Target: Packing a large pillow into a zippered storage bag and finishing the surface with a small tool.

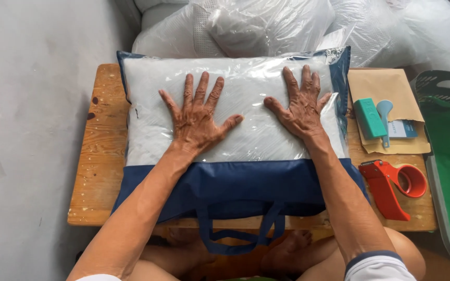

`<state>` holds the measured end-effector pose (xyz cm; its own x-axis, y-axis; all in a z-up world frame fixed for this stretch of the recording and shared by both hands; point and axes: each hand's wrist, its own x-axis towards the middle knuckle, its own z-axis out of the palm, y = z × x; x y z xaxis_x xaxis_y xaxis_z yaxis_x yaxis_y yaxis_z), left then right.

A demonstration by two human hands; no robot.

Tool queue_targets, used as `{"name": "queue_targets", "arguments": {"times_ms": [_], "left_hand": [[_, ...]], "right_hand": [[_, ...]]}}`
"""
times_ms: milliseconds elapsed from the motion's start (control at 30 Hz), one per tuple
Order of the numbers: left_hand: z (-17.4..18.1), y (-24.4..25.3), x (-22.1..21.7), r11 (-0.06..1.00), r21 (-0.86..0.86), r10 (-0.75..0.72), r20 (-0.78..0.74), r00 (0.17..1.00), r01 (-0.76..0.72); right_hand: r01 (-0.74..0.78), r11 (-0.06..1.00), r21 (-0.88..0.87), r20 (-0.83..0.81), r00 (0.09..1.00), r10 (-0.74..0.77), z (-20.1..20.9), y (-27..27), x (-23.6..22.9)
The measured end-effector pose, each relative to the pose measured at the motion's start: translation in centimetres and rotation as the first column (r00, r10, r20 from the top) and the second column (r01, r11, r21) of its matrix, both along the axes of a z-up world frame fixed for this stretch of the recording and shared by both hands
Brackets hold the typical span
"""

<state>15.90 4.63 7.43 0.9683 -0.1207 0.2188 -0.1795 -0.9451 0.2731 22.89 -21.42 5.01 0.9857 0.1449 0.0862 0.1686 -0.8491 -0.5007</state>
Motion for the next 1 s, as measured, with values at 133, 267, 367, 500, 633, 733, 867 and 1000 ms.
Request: {"name": "queue_targets", "arguments": {"times_ms": [133,267,367,500,633,733,867,1000], "left_hand": [[2.7,2.1,-0.6,0.989,0.043,0.141,-0.062,0.988,-0.138],[1.9,4.4,-0.5,0.988,-0.002,0.150,-0.207,0.967,-0.154],[-0.6,4.6,-0.1,0.984,-0.037,0.164,-0.217,0.962,-0.176],[-1.6,4.4,-0.8,0.982,-0.030,0.177,-0.205,0.963,-0.187],[-2.4,4.0,-1.7,0.983,-0.003,0.179,-0.152,0.972,-0.181],[-2.7,4.5,-1.8,0.983,-0.025,0.180,-0.113,0.977,-0.184],[-2.7,4.6,-1.5,0.982,-0.033,0.183,-0.080,0.980,-0.186],[-2.2,4.8,-1.2,0.981,-0.029,0.190,-0.076,0.979,-0.192]], "right_hand": [[-0.019,1.000,0.018,0.042,0.999,0.018,-0.6,-0.1,-0.3],[0.007,1.000,-0.010,0.025,1.000,-0.007,0.2,0.6,-0.7],[-0.009,0.998,-0.056,-0.005,1.000,0.009,1.6,1.2,-0.5],[-0.032,0.991,-0.127,-0.002,0.999,0.032,3.3,1.6,-1.1],[-0.089,0.939,-0.333,0.170,0.973,0.153,5.1,4.2,-3.6],[-0.231,0.884,-0.407,0.202,0.921,0.333,4.2,7.1,-4.9],[-0.298,0.892,-0.339,0.166,0.914,0.369,2.6,7.3,-4.9],[-0.287,0.907,-0.309,0.200,0.912,0.357,2.9,7.4,-4.5]]}}
